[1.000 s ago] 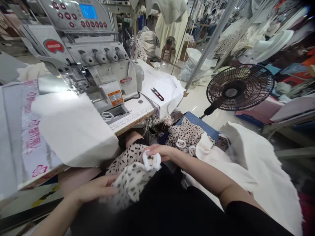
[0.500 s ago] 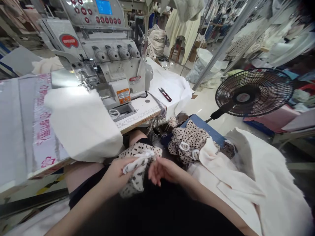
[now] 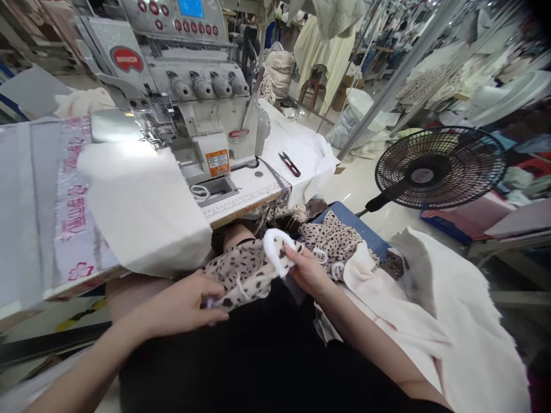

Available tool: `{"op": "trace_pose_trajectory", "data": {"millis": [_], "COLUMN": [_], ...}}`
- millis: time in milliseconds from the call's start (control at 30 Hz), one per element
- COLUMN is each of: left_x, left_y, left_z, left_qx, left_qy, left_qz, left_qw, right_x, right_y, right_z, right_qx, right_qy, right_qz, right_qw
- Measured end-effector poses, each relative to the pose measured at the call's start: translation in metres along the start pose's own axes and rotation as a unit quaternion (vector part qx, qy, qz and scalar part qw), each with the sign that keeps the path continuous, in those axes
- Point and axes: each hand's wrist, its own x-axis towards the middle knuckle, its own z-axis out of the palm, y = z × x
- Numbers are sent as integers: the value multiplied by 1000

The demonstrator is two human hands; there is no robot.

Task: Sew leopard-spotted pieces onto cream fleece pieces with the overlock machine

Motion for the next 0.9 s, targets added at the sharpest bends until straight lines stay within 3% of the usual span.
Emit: {"op": "trace_pose_trajectory", "data": {"millis": [133,200,267,333,367,433,500,533,600,667,767,900], "left_x": [2,3,2,-2,-4,-7,-9,-9,-9,-6,7,34], "left_y": [-6,-2,4,6,4,-7,-29,-42,-66,-82,-80,-61], "left_z": [-8,-5,1,8,11,21,35,44,63,83,109,126], "left_qx": [-36,-3,71,139,145,87,-20,-86,-254,-411,-531,-625], "left_qy": [-24,23,112,190,202,192,221,263,325,295,195,161], "left_qz": [-8,-35,-26,7,25,50,14,-36,-159,-245,-267,-242], "left_qw": [999,999,991,972,968,976,975,960,897,827,780,725], "right_x": [3,4,6,5,3,-4,-15,-21,-33,-40,-43,-39], "right_y": [-22,-28,-25,-13,-3,22,48,60,78,88,91,88], "right_z": [7,4,-8,-25,-34,-51,-65,-71,-78,-82,-86,-92], "right_qx": [11,8,-9,-31,-40,-51,-56,-55,-50,-40,-26,-11], "right_qy": [46,74,121,166,181,196,207,215,231,242,245,232], "right_qz": [-108,-125,-108,-70,-51,-20,5,15,29,36,43,48], "right_qw": [993,989,987,983,981,979,977,975,971,969,968,971]}}
